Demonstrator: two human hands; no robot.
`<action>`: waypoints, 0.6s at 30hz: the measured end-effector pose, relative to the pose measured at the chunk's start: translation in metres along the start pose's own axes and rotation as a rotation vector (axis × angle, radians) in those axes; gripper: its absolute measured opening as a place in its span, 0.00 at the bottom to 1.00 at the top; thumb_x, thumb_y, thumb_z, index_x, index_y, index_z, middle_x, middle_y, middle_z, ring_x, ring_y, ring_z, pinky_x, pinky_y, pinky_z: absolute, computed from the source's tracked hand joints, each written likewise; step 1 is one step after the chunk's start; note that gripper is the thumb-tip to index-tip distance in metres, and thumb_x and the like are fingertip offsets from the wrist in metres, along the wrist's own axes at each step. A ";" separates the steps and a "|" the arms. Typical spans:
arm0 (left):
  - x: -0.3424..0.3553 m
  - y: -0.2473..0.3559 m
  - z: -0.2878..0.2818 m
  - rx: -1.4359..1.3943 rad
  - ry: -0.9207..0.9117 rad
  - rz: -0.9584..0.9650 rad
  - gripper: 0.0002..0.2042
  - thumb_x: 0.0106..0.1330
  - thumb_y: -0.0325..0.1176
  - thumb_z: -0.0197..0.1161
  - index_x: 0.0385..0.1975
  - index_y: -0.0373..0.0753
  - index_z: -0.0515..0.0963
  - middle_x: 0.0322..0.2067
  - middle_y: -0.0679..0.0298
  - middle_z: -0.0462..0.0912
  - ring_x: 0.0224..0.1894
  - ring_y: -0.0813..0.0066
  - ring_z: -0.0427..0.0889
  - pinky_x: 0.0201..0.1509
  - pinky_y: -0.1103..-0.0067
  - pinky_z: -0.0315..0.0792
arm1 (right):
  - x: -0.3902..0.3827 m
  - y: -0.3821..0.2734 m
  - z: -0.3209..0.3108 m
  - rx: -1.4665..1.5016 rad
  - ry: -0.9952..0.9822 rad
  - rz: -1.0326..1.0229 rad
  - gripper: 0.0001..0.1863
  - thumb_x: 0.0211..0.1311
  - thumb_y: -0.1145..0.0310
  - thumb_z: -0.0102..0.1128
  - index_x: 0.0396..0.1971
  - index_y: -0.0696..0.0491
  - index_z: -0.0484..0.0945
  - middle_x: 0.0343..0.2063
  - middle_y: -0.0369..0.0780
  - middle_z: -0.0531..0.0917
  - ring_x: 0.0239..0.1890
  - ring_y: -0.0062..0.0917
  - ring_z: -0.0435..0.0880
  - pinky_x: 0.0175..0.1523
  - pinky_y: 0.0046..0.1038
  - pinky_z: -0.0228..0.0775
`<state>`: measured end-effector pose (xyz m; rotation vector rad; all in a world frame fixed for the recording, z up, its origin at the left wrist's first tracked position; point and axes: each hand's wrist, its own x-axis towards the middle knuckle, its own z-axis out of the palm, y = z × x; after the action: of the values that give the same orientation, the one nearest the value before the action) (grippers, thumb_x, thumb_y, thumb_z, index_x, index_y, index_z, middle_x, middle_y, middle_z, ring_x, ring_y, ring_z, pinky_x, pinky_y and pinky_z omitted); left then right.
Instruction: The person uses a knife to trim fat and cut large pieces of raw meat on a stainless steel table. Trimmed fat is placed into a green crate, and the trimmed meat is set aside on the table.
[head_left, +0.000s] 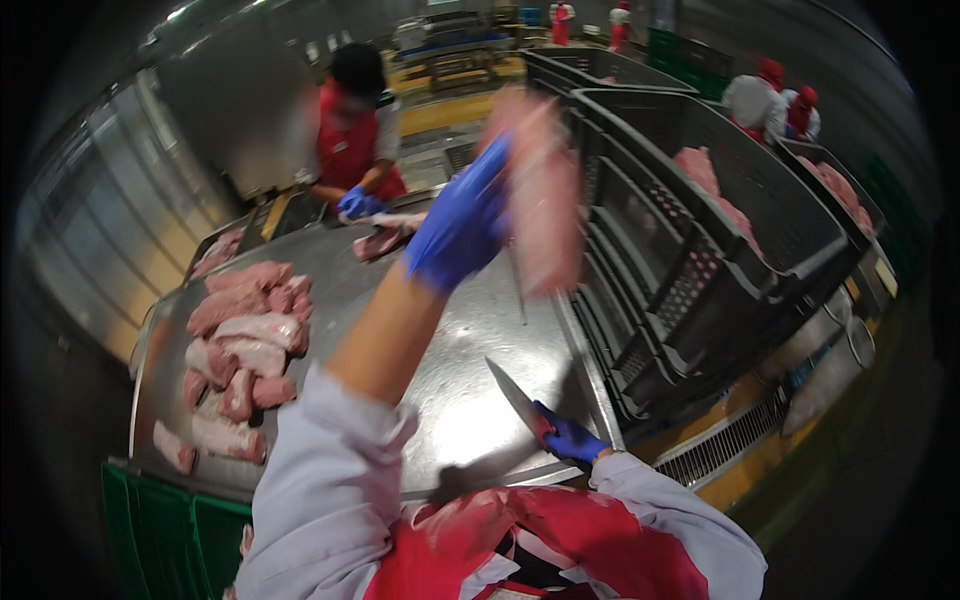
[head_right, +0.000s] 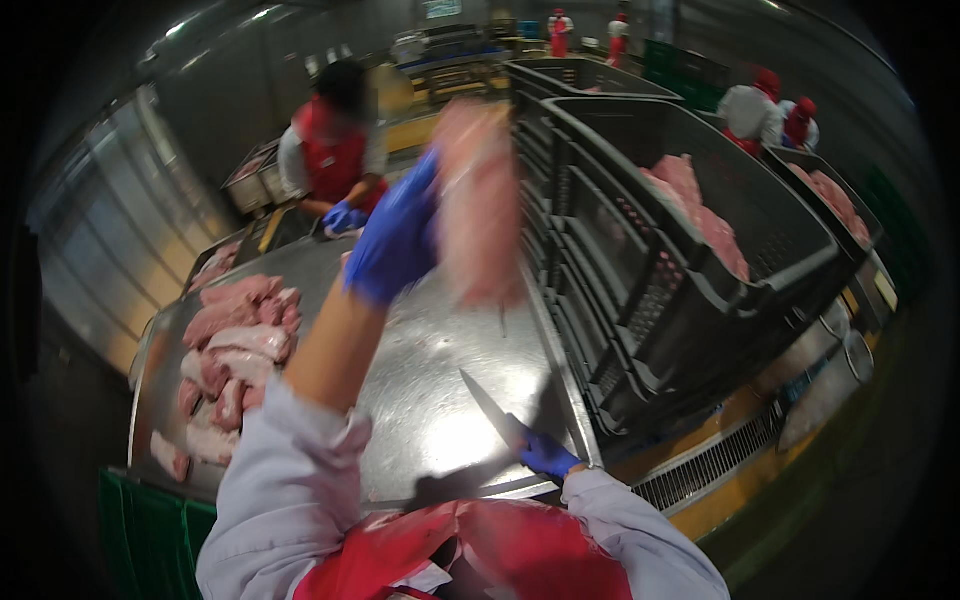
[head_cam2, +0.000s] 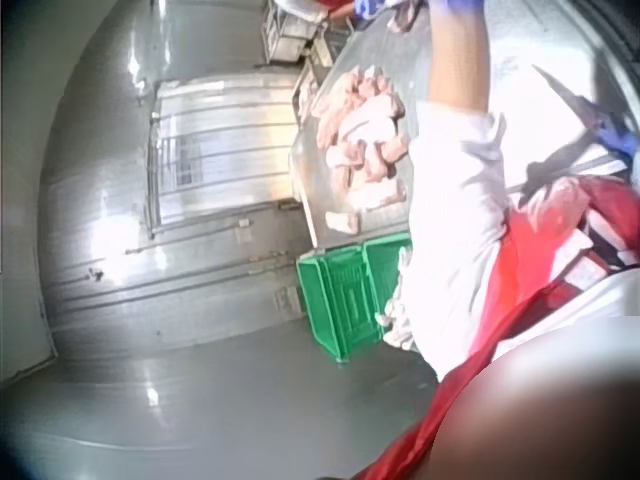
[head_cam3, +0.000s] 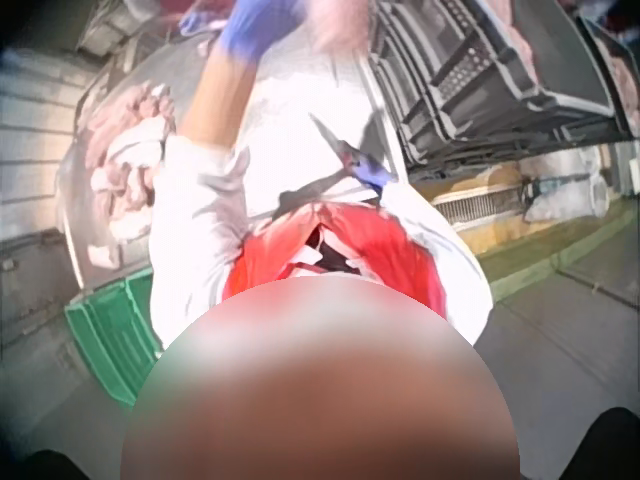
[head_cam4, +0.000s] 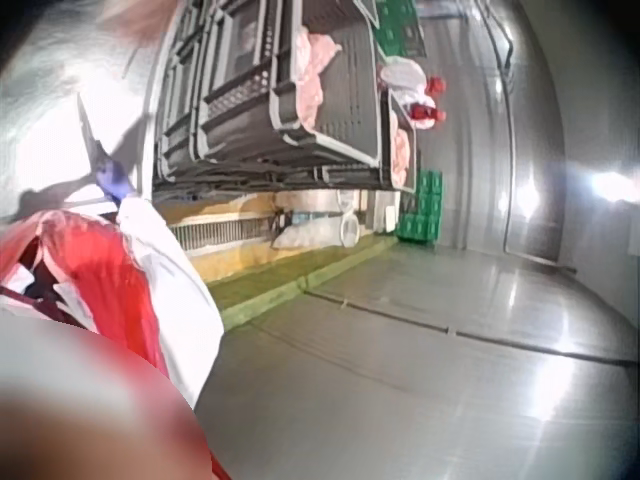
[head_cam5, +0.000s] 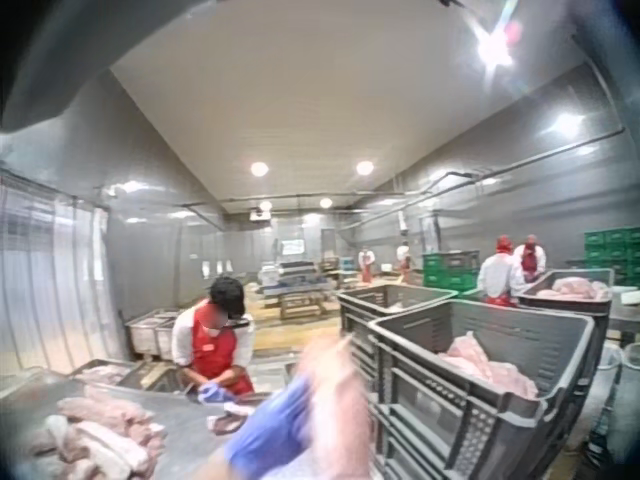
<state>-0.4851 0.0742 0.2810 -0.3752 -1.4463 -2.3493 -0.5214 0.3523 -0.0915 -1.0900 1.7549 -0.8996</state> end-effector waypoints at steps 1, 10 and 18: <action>0.028 0.020 0.032 0.001 0.020 -0.031 0.25 0.74 0.45 0.57 0.64 0.37 0.67 0.52 0.62 0.79 0.53 0.72 0.80 0.57 0.74 0.75 | 0.033 0.043 0.009 -0.240 0.099 -0.124 0.39 0.65 0.69 0.54 0.75 0.42 0.52 0.26 0.49 0.84 0.25 0.32 0.84 0.32 0.36 0.75; -0.217 -0.086 -0.191 1.765 0.334 -0.135 0.35 0.57 0.53 0.68 0.60 0.35 0.71 0.54 0.44 0.77 0.57 0.44 0.76 0.62 0.58 0.69 | 0.104 0.010 0.090 0.058 0.039 -0.246 0.43 0.60 0.78 0.58 0.76 0.45 0.52 0.32 0.41 0.83 0.29 0.18 0.77 0.37 0.25 0.73; -0.683 0.107 -0.436 1.964 0.433 -1.357 0.28 0.52 0.43 0.70 0.54 0.40 0.77 0.51 0.51 0.81 0.53 0.47 0.80 0.59 0.63 0.74 | 0.087 -0.046 0.143 0.009 -0.026 0.073 0.44 0.58 0.81 0.55 0.76 0.46 0.52 0.27 0.31 0.74 0.27 0.15 0.66 0.34 0.19 0.65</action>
<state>0.1597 -0.2524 -0.1002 1.7724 -3.0377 -0.0664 -0.3979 0.2370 -0.1292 -1.0207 1.7569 -0.8439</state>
